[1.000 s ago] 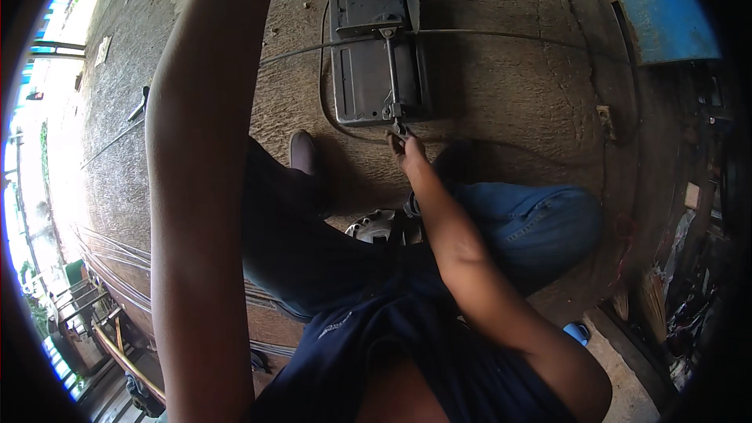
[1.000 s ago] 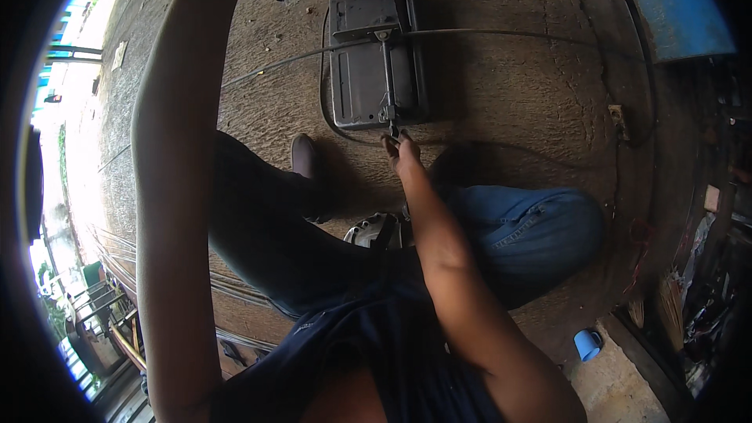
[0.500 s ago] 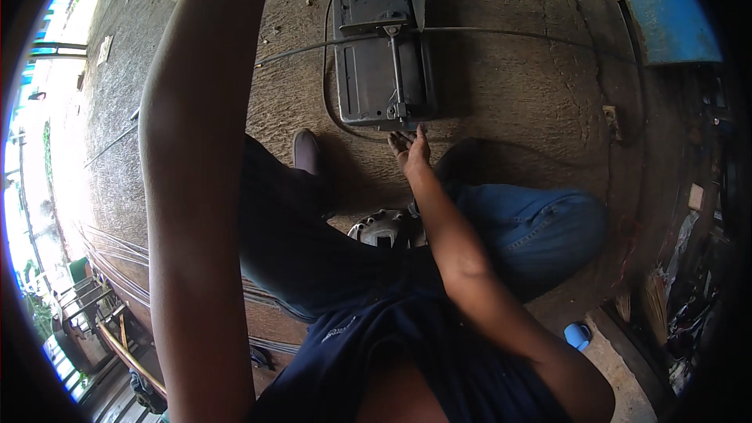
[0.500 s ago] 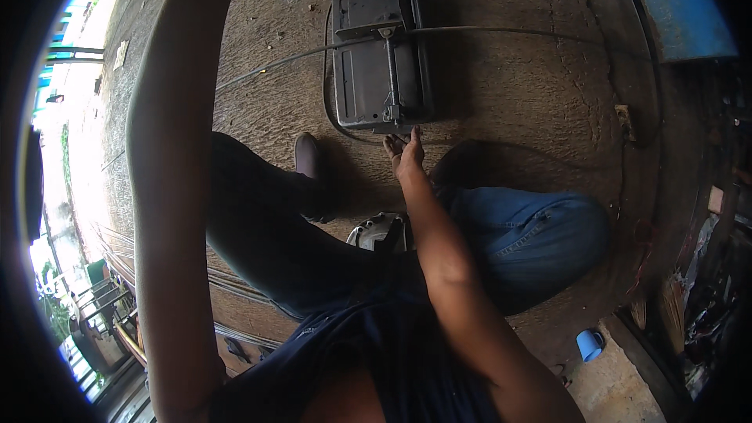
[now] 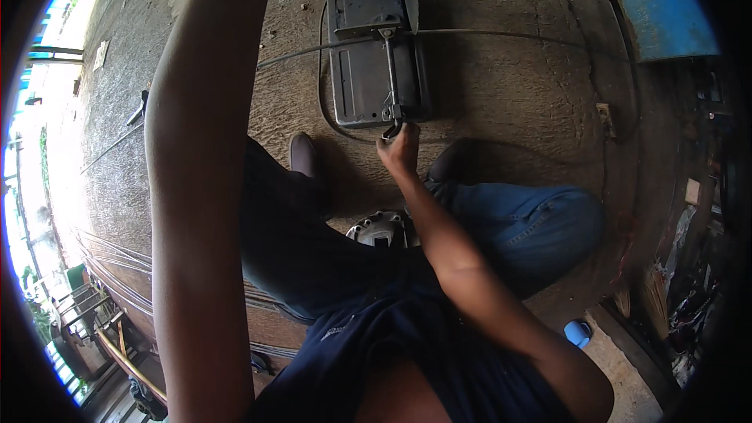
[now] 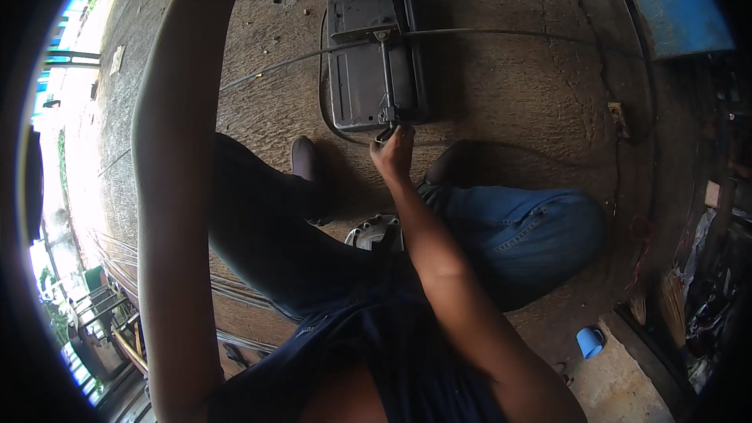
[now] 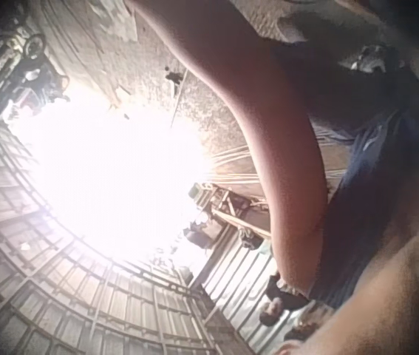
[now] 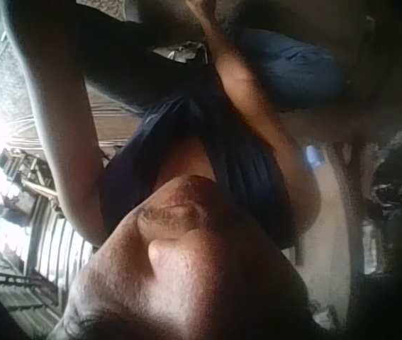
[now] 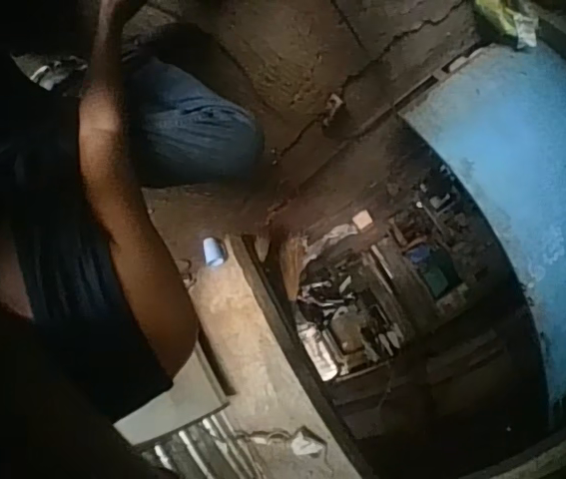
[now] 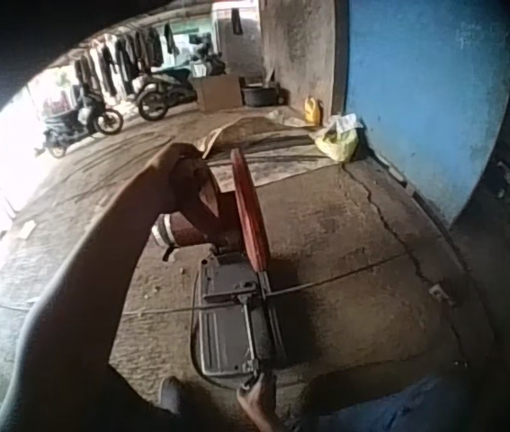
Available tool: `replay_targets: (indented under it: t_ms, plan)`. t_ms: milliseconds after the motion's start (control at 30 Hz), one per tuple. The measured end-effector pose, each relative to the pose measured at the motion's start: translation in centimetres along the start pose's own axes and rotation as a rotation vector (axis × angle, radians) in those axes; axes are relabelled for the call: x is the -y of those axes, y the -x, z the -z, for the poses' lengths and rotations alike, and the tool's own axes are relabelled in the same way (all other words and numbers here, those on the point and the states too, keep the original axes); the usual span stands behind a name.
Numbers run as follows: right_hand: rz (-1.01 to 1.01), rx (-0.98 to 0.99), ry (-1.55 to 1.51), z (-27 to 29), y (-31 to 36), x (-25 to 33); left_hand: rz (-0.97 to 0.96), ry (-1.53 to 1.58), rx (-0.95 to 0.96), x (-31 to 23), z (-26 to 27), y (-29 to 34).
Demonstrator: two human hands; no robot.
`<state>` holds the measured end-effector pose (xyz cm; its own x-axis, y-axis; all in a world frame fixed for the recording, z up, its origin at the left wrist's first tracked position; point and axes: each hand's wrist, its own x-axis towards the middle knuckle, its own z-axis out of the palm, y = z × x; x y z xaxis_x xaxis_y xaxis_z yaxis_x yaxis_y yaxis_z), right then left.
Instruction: Cutting long metal rods using a bench-top abrasive cut-off saw.
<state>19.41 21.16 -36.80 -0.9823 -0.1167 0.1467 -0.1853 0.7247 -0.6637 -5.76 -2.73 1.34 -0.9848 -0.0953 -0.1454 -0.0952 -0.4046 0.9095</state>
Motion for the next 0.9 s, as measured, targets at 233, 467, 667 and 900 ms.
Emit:
replay_targets:
  t_ms: [233, 467, 667, 900]
  plan:
    - [-0.105, 0.05, 0.119, 1.0, -2.9, -0.7, 0.047, 0.055, 0.087, 0.0, -0.7, -0.2]
    - [-0.64, 0.17, -0.719, -1.2, -2.6, -4.7, 0.083, 0.191, 0.105, 0.2, -1.1, -0.5]
    - [-1.022, 0.36, -1.298, -1.3, -2.9, -6.2, -0.017, 0.092, 0.014, 0.7, -0.8, 0.9]
    - [-1.158, 0.492, -1.384, 0.3, -3.2, -3.3, 0.11, 0.055, 0.093, 0.6, 1.0, -0.5]
